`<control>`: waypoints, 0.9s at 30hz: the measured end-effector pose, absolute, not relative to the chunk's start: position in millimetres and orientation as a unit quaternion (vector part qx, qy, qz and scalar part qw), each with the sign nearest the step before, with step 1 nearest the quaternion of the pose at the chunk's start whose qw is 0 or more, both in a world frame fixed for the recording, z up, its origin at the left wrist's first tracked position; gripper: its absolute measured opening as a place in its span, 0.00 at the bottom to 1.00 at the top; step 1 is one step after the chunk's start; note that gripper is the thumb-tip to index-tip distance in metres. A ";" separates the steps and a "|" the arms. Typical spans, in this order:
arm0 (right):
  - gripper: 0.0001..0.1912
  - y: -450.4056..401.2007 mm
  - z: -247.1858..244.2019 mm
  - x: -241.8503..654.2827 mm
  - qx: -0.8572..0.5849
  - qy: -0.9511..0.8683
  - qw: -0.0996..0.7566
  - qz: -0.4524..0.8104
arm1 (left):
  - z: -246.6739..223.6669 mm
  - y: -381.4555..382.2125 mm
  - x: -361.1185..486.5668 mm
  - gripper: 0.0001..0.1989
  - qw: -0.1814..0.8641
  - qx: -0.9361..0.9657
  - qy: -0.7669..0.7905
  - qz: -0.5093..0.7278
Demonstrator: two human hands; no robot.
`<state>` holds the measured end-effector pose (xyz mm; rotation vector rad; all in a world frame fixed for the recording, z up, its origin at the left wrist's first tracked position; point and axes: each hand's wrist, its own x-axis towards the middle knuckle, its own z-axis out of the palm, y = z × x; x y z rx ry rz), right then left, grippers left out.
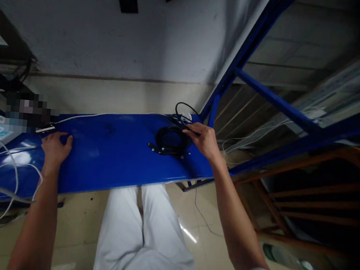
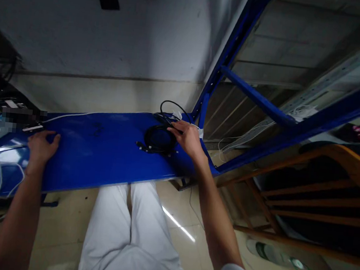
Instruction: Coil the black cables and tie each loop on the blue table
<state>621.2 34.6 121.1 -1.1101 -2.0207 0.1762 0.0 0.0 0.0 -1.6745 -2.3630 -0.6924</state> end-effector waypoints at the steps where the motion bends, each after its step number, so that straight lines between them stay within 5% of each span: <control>1: 0.17 33.9 124.2 620.0 -0.440 -0.796 0.409 0.070 | -0.1 -0.2 0.0 0.25 0.083 -0.559 -0.791 -0.234; 13: 0.16 31.5 128.3 606.1 -0.429 -0.810 0.395 0.049 | 5.4 -2.2 6.6 0.25 0.065 -0.552 -0.796 -0.239; 27: 0.13 17.9 197.2 578.2 -0.341 -0.826 0.441 -0.083 | 10.5 -1.5 10.0 0.25 0.077 -0.564 -0.777 -0.269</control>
